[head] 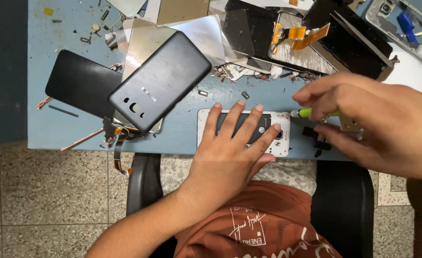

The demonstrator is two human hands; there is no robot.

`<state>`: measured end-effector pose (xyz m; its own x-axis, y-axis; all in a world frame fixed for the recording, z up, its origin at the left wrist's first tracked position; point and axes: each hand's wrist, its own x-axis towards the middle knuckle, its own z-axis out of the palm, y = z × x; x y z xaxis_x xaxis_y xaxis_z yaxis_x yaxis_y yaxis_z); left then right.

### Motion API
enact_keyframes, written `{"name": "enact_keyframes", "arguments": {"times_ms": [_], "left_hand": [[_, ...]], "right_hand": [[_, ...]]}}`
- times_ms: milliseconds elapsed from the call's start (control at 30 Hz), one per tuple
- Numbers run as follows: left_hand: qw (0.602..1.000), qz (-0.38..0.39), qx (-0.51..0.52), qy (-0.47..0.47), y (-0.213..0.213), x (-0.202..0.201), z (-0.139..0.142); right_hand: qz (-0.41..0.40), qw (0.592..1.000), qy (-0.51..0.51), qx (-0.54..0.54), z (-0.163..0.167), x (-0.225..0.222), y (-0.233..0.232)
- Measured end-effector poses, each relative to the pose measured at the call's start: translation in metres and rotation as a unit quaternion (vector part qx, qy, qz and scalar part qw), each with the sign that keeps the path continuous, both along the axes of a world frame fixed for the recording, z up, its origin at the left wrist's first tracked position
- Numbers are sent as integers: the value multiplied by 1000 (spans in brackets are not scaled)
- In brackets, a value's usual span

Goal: The person uses a green screwdriver to remove screws from a white smartphone chassis on a cluttered workbench. They repeatedly loosen and remove screws, then place them on the table among other disassembled phone parts.

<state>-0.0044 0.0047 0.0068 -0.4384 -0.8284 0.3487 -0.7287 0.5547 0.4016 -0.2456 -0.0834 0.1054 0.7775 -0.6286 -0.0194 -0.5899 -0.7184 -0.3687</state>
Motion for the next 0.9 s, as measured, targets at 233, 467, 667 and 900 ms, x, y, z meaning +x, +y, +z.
{"name": "enact_keyframes", "arguments": {"times_ms": [233, 467, 667, 900], "left_hand": [[1000, -6, 9, 5, 0, 1, 0], [1000, -4, 13, 1, 0, 0, -1], [1000, -5, 10, 5, 0, 0, -1], [1000, -5, 1, 8, 0, 0, -1]], "right_hand": [[-11, 997, -79, 8, -14, -14, -15], [-43, 980, -170, 97, -28, -20, -13], [-60, 988, -137, 22, -20, -17, 2], [-64, 990, -119, -45, -16, -6, 14]]}}
